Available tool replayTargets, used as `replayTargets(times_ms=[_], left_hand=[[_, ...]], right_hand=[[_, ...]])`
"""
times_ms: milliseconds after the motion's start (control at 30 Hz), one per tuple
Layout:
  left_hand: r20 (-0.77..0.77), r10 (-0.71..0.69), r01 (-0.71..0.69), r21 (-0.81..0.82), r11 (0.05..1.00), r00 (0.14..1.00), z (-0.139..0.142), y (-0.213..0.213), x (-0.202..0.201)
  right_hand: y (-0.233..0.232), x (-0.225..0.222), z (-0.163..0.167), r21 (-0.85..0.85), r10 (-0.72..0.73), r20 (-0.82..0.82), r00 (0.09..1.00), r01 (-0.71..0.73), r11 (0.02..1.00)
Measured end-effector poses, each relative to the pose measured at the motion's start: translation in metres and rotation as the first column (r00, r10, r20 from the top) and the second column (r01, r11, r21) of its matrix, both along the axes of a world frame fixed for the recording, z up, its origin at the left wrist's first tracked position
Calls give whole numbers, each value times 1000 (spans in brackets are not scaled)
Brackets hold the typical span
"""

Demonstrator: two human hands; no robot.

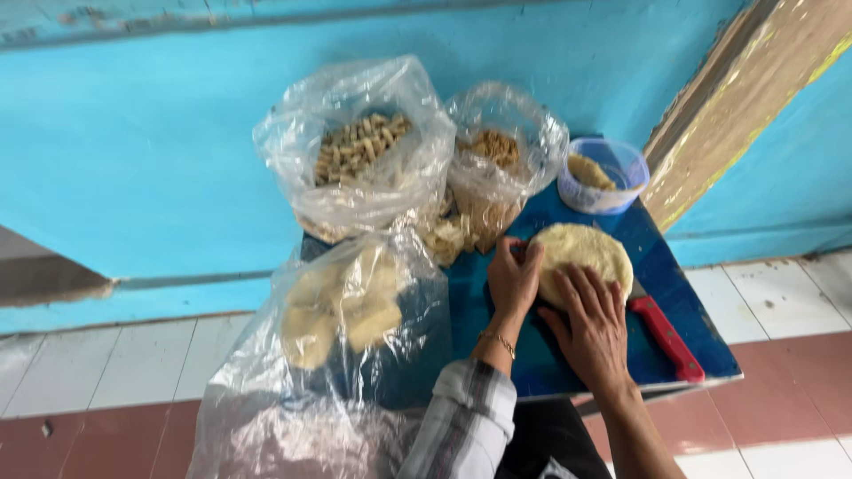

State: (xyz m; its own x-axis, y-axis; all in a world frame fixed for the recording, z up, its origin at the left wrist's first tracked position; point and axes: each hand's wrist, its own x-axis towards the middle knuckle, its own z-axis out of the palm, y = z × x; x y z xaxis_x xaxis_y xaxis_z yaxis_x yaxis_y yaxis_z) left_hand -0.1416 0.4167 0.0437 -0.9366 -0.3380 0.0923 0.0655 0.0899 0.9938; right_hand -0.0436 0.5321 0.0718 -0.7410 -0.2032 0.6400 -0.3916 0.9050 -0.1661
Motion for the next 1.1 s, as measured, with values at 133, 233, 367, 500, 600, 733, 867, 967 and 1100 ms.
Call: replayTargets(times_ms=[133,233,367,500,600,733,867,967,1100], left_hand=[[-2,8,-8,-3,1000,1000,-3,0,14],[-8,-30,30,14,999,1000,-2,-3,23],[-52,1,-3,-38,999,999,6,-6,9],[57,-31,31,1,1000,998,10,-7,2],[52,-36,37,-6,999,998,12,-11,3],[68,-71,70,19,997,995,13,-15,14],[31,-50,48,44,998,998,10,-18,18],[70,-48,49,-4,999,996,4,-17,19],[-7,2,-3,-48,999,1000,0,-13,25]], right_hand=[[1,13,-1,19,-8,34,999,7,1000],[-1,24,1,31,-29,46,999,27,999],[-4,10,6,-12,-13,39,999,13,1000],[-4,-1,5,18,-14,48,999,13,1000],[-5,-2,1,30,-21,39,999,20,999],[-7,8,-2,22,-18,23,1000,17,1000],[-11,13,-2,27,-21,41,999,19,999],[-12,16,-2,33,-20,41,999,19,999],[-9,26,3,24,-2,31,1000,1,1000]])
